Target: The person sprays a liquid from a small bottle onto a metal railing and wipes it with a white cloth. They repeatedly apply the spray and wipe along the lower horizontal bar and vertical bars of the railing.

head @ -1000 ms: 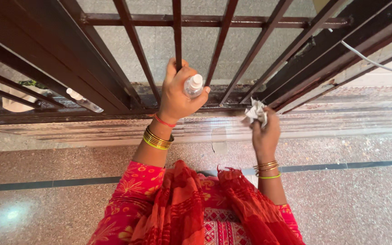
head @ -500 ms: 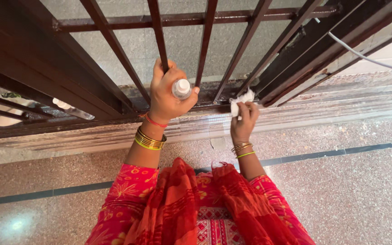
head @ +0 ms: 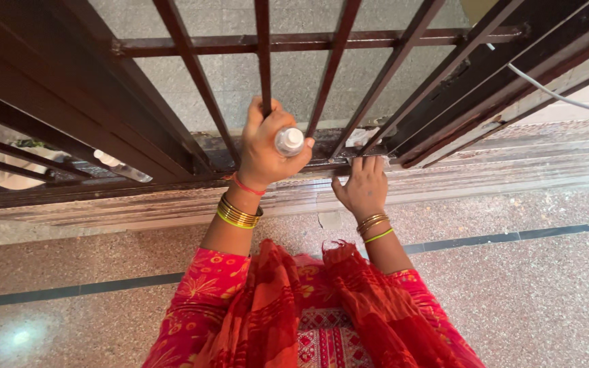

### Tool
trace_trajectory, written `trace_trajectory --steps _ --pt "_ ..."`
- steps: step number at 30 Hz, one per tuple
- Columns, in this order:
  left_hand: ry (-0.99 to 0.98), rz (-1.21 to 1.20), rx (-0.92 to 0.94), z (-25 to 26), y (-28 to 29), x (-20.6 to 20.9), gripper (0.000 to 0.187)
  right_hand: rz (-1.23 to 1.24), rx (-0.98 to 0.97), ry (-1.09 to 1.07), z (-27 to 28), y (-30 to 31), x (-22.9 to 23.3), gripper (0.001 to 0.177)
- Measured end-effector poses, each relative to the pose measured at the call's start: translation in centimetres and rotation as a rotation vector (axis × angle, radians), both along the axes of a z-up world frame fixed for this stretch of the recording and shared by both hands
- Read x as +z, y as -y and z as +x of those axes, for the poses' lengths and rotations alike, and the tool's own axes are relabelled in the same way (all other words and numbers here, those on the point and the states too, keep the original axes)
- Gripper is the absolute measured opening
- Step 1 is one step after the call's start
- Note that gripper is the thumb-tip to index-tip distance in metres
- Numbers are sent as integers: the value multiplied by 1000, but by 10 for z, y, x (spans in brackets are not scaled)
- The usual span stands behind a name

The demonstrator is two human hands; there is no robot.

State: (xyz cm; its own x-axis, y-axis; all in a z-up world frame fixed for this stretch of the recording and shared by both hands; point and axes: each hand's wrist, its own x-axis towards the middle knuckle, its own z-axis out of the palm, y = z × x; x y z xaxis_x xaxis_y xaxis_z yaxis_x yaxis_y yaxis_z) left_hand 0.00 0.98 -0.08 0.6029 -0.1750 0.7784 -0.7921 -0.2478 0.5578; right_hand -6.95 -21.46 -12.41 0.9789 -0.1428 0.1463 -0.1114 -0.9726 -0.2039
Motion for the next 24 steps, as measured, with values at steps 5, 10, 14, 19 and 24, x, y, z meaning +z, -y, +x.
trace_trajectory --steps 5,10,14,19,24 --pt "56 -16 -69 8 -6 3 33 10 83 22 10 8 -1 75" --pt "139 11 -105 19 -13 -2 33 17 91 36 18 2 -9 95" --pt "168 32 -76 26 -13 -12 37 -85 -6 -219 35 -7 -22 74" --pt "166 -5 -19 31 -7 -17 40 143 -40 163 39 -33 -44 82" --pt "193 -28 -90 33 -12 -22 48 -49 62 300 27 -94 -66 75"
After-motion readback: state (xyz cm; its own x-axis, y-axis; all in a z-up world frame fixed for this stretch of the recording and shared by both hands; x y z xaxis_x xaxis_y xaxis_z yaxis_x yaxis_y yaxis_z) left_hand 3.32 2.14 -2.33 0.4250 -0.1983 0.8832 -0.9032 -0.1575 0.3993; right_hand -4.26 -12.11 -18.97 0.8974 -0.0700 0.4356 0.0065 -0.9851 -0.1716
